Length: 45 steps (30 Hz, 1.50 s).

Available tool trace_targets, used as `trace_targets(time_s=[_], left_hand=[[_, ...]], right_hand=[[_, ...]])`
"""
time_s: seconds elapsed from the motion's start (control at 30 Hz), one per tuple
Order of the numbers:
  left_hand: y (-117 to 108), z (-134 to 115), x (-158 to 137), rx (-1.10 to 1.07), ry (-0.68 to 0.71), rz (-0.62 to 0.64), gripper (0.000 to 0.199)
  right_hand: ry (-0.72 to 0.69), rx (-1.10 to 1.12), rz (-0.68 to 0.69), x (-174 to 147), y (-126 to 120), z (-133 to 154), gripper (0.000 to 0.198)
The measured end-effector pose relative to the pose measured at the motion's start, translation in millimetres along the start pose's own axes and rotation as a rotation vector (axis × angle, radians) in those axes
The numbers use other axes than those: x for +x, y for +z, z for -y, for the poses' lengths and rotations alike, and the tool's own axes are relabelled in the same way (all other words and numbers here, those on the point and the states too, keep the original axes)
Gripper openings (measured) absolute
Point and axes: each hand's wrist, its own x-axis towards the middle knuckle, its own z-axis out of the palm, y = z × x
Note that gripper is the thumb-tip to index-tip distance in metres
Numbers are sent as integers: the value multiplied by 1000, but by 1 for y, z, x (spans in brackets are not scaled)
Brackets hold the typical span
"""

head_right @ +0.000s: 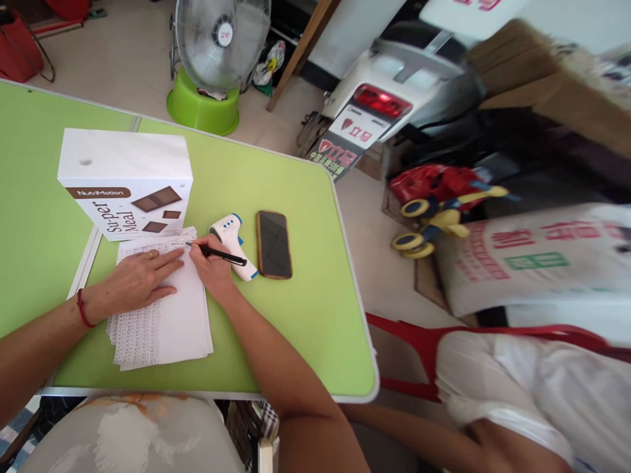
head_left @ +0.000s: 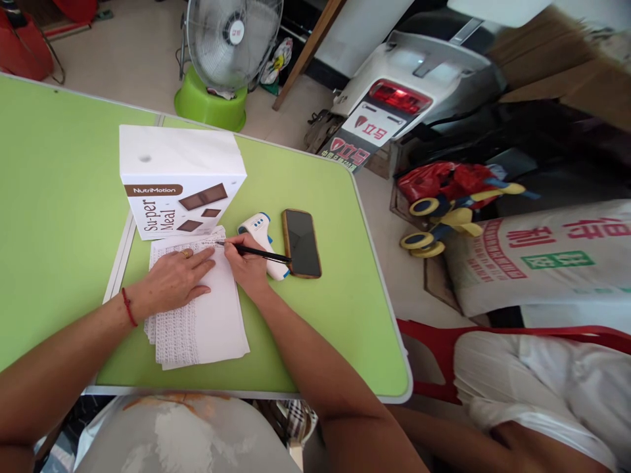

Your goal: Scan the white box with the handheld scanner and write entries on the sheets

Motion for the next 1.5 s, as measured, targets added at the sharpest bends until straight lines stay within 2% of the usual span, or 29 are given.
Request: trace_targets(time_s=[0.37,0.6,0.87,1.1,1.27,1.5], left_hand=[[-1,1,0,-3,-1,4,41],[-1,0,1,8,-10,0,40],[-3,-1,1,11,-31,17,40],[-3,-1,1,13,-20,7,40],[-3,0,1,12,-17,-1,39],[-2,0,1,3,-19,-1,39]], right_hand=[[-19,-24,48,0,-1,0,9],[28,47,-19,0,0,-2,9],[30,52,-34,1,2,3,10],[8,4,0,1,0,-1,8],[39,47,-34,1,1,-1,10],[-6,7,-9,1,1,0,8]])
